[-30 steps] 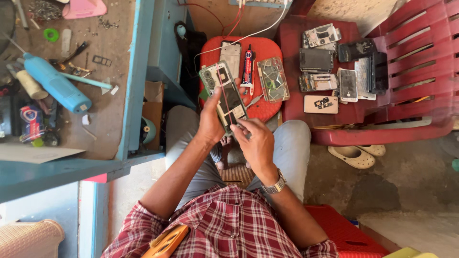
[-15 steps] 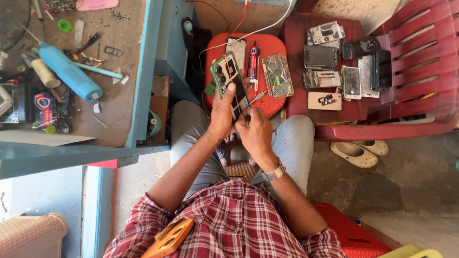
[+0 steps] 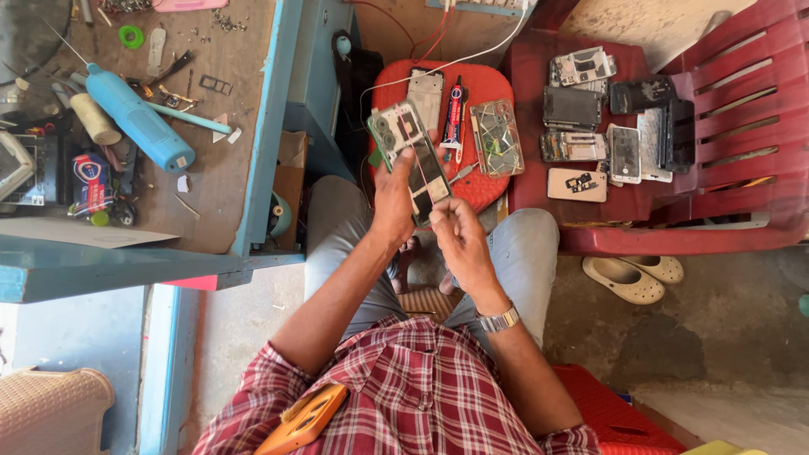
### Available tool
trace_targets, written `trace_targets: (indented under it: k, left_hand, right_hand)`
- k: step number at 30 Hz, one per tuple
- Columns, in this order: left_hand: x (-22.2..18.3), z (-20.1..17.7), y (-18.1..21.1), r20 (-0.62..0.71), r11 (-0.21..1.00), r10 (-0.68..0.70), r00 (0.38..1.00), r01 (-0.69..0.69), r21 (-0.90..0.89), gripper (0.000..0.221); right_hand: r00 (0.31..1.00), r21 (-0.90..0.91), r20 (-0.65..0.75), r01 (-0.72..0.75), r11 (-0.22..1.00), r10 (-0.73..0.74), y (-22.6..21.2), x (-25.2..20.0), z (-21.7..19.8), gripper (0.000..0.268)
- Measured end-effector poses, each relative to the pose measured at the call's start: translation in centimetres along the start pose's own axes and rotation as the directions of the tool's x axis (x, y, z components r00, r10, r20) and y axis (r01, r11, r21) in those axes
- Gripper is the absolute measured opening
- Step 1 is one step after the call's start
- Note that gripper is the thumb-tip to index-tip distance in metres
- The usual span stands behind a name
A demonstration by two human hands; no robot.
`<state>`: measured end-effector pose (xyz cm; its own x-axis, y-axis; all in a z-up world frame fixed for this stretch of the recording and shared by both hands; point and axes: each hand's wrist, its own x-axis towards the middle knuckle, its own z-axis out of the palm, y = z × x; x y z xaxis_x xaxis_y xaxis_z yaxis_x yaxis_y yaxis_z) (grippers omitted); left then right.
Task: The person uses a hot glue gun to apply adhesive to a green phone case, then picks up a disassembled smartphone and applies glue to its internal frame. The person then places the phone into the case and presses the edges to secure it.
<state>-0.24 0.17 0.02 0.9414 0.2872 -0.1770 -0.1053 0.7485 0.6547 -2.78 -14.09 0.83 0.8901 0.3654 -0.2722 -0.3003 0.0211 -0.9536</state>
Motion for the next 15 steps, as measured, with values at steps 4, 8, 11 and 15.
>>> trace_targets:
  k: [4, 8, 11, 15]
  left_hand:
    - [-0.8, 0.1, 0.4, 0.004, 0.997, -0.048, 0.999, 0.048, -0.065, 0.041]
    - [-1.2, -0.9, 1.0, 0.191, 0.976, -0.106, 0.976, 0.139, -0.165, 0.042]
    - [-1.9, -2.2, 0.8, 0.307, 0.963, -0.196, 0.931, 0.241, -0.117, 0.044]
    - [-3.7, -3.2, -0.2, 0.266, 0.942, -0.33, 0.906, 0.297, 0.157, 0.047]
  right_hand:
    - [0.998, 0.004, -0.038, -0.047, 0.999, 0.047, -0.6, -0.4, -0.3, 0.018]
    - [0.995, 0.077, -0.085, -0.05, 0.996, 0.057, -1.9, -0.4, -1.4, 0.019]
    - [0.997, 0.04, -0.075, 0.025, 0.999, -0.022, -3.5, 0.0, -2.5, 0.019]
    - [0.996, 0.131, -0.087, 0.03, 0.991, -0.019, -4.5, 2.2, -3.6, 0.019]
